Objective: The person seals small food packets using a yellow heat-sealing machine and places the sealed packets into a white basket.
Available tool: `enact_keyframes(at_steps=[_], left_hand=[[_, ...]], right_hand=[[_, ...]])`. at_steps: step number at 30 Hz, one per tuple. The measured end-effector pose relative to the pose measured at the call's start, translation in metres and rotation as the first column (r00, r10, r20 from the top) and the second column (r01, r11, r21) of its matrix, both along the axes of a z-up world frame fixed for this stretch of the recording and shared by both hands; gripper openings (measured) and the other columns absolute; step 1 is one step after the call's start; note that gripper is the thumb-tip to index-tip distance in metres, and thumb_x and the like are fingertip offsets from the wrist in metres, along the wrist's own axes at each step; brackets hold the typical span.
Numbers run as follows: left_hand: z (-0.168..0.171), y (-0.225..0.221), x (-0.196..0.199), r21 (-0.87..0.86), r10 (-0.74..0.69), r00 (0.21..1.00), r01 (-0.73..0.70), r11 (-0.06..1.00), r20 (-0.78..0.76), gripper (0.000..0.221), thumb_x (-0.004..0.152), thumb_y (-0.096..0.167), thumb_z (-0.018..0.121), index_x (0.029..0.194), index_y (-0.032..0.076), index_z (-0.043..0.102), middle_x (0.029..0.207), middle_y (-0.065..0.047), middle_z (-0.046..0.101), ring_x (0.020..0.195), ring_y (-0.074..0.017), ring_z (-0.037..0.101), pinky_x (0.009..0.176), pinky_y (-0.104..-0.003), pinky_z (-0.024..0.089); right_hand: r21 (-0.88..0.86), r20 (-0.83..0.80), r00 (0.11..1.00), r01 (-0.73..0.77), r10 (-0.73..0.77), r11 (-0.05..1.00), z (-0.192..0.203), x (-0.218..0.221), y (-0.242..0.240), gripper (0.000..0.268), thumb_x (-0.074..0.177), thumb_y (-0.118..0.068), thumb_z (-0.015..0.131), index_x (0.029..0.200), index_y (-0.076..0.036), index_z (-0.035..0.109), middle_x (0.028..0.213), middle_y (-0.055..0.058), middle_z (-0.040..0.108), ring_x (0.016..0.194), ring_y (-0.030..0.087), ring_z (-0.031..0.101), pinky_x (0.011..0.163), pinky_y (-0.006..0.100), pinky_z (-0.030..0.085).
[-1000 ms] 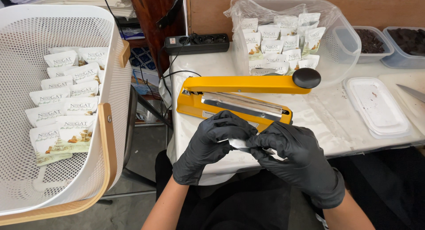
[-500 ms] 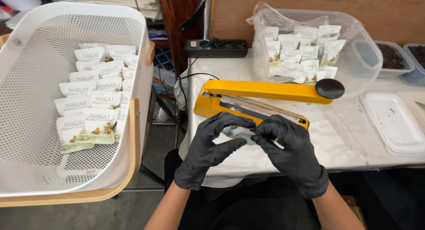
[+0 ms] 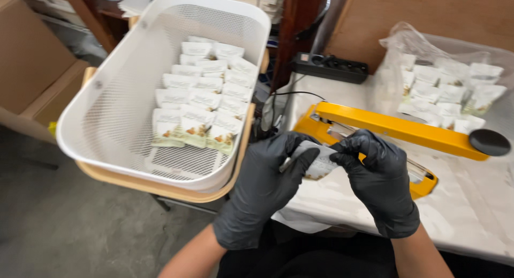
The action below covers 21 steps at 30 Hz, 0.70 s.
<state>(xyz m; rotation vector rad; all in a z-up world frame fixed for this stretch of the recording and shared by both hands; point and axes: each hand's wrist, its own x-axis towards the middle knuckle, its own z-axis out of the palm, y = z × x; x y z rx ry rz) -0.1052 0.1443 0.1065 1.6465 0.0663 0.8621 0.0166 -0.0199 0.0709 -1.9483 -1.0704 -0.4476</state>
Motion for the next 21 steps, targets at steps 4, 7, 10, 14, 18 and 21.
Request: enact_keyframes(at_steps=[4, 7, 10, 14, 18, 21], left_hand=[[0.029, 0.067, -0.021, 0.213, 0.092, 0.995, -0.082, 0.974, -0.038, 0.004, 0.088, 0.015, 0.077, 0.085, 0.013, 0.074, 0.066, -0.01, 0.072, 0.07, -0.0385, 0.075, 0.065, -0.035, 0.059], [0.037, 0.135, -0.019, 0.438, 0.111, 0.994, -0.1, 0.894, 0.001, 0.014, 0.088, 0.021, 0.08, 0.081, 0.012, 0.072, 0.061, -0.007, 0.07, 0.07, -0.0324, 0.075, 0.07, -0.035, 0.059], [0.03, 0.205, -0.001, 0.444, 0.046, 0.994, 0.003, 0.896, -0.1, 0.017, 0.083, 0.006, 0.08, 0.074, 0.003, 0.067, 0.055, -0.008, 0.06, 0.062, -0.0168, 0.059, 0.069, -0.035, 0.052], [-0.013, 0.274, 0.035, 0.432, 0.233, 0.737, 0.087, 0.898, -0.634, 0.017, 0.08, 0.029, 0.083, 0.094, 0.022, 0.078, 0.072, 0.0, 0.072, 0.072, -0.0201, 0.073, 0.067, -0.03, 0.055], [-0.064, 0.297, 0.066, 0.432, 0.245, 0.428, 0.422, 0.797, -0.87, 0.014, 0.084, 0.035, 0.077, 0.098, 0.034, 0.077, 0.073, 0.015, 0.074, 0.064, -0.0068, 0.076, 0.076, -0.031, 0.059], [-0.076, 0.295, 0.081, 0.43, 0.253, 0.368, 0.557, 0.711, -0.895, 0.018, 0.081, 0.028, 0.081, 0.099, 0.023, 0.078, 0.079, 0.008, 0.077, 0.066, -0.0116, 0.077, 0.08, -0.037, 0.06]], right_hand=[[0.052, 0.076, 0.99, -0.126, 0.122, 0.991, 0.04, -0.012, 0.061, 0.015, 0.084, -0.009, 0.088, 0.081, -0.011, 0.074, 0.063, 0.002, 0.063, 0.062, 0.029, 0.065, 0.069, 0.031, 0.055], [0.101, 0.025, 0.96, -0.281, 0.28, 0.954, 0.058, -0.008, 0.115, 0.019, 0.085, -0.001, 0.086, 0.082, -0.007, 0.069, 0.06, 0.002, 0.06, 0.061, 0.025, 0.066, 0.065, 0.035, 0.053], [0.003, 0.117, 0.93, -0.352, 0.35, 0.936, 0.062, -0.002, 0.174, 0.019, 0.086, -0.006, 0.087, 0.097, -0.005, 0.072, 0.073, 0.01, 0.069, 0.074, 0.032, 0.071, 0.071, 0.036, 0.055], [-0.363, -0.325, 0.913, -0.362, 0.247, 0.859, 0.055, 0.012, 0.247, 0.008, 0.084, -0.007, 0.074, 0.089, -0.01, 0.07, 0.071, 0.008, 0.071, 0.072, 0.026, 0.074, 0.072, 0.034, 0.056], [-0.815, -0.289, 0.937, -0.349, 0.197, 0.463, 0.049, 0.026, 0.294, 0.012, 0.078, -0.014, 0.081, 0.09, -0.013, 0.077, 0.069, 0.006, 0.076, 0.07, 0.024, 0.076, 0.079, 0.039, 0.056], [-0.911, -0.318, 0.913, -0.369, 0.257, 0.183, -0.002, 0.051, 0.319, 0.016, 0.073, -0.025, 0.083, 0.086, -0.016, 0.077, 0.062, -0.001, 0.073, 0.053, 0.015, 0.073, 0.053, 0.025, 0.057]])
